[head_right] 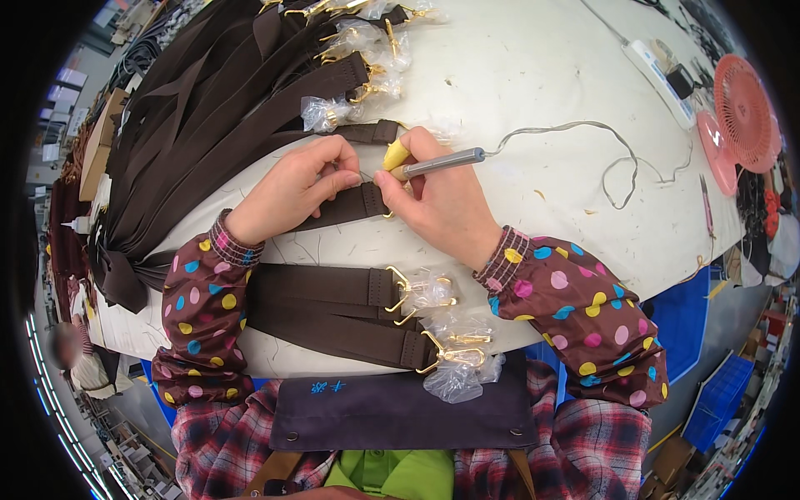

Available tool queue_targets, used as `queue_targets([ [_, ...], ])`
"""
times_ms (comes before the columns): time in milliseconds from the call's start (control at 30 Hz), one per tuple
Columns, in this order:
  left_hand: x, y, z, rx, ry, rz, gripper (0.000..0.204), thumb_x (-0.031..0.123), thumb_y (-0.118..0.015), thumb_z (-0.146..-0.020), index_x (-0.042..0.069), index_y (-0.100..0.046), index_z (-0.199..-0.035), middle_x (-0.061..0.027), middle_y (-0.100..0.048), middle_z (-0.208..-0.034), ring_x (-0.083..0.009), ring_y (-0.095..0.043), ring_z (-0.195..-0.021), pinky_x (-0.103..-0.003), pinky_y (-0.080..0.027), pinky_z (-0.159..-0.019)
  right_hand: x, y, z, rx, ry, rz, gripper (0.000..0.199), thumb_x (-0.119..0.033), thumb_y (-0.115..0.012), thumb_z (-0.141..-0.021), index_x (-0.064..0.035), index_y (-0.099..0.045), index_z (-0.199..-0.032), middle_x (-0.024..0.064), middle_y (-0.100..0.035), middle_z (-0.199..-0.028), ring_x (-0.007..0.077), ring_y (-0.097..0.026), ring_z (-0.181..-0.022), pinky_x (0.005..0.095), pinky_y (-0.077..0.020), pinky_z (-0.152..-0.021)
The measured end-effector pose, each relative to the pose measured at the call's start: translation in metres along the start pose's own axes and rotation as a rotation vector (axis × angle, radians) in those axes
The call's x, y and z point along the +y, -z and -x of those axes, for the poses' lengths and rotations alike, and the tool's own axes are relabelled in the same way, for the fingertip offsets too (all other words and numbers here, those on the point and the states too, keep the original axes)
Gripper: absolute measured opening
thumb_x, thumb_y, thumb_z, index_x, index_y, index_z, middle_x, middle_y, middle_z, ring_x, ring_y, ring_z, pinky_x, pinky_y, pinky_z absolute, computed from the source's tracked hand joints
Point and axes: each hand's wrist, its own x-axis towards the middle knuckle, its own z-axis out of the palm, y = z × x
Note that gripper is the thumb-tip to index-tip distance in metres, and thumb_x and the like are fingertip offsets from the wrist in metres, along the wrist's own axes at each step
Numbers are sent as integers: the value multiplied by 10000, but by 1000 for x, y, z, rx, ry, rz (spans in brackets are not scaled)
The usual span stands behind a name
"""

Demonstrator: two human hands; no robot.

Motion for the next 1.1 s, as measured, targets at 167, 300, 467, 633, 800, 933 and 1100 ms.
queue_targets([
  [167,5,0,3,61,169,-48,156,153,-620,-881,56,-524,-957,-58,-563,-850,-168,-562,-726,-297,-480,-587,0,6,0,16,37,21,169,-98,-656,-845,-46,-519,-930,33,-566,-726,102,-493,-574,238,-388,-517],
  [300,18,-1,19,83,5,-319,294,241,-697,-816,87,-523,-995,-73,-582,-975,-261,-612,-823,-367,-503,-683,2,34,3,-52,330,330,210,-73,-672,-815,-51,-557,-990,101,-590,-803,264,-577,-731,315,-464,-660],
  [467,17,-5,37,121,-84,-522,407,230,-763,-714,120,-556,-1047,-49,-559,-983,-267,-594,-873,-350,-496,-700,-3,37,8,-183,362,501,300,0,-700,-742,-63,-611,-1021,122,-617,-902,314,-591,-854,343,-486,-763],
  [633,19,-5,52,163,-107,-558,372,216,-746,-734,109,-567,-1041,-53,-572,-970,-253,-601,-864,-348,-491,-695,-14,42,10,-192,308,484,270,56,-654,-732,-50,-596,-973,106,-631,-935,297,-607,-879,336,-492,-777],
  [800,28,5,89,41,-31,-331,416,307,-714,-790,88,-569,-1113,-93,-559,-1011,-291,-557,-962,-366,-460,-816,-38,49,42,-312,373,331,266,21,-701,-698,-62,-586,-922,101,-629,-942,289,-611,-836,333,-505,-727],
  [933,12,-1,124,-10,51,-350,391,303,-687,-831,66,-556,-1112,-125,-545,-1025,-325,-519,-973,-383,-424,-876,-39,48,63,-428,287,273,263,11,-721,-688,-74,-589,-899,87,-646,-965,267,-626,-845,329,-513,-722],
  [1100,20,4,144,-117,55,-135,344,352,-625,-883,54,-549,-1035,-136,-561,-990,-332,-548,-946,-392,-444,-835,-43,51,66,-547,310,192,318,-88,-804,-677,-69,-566,-886,97,-649,-963,271,-633,-814,319,-515,-701],
])
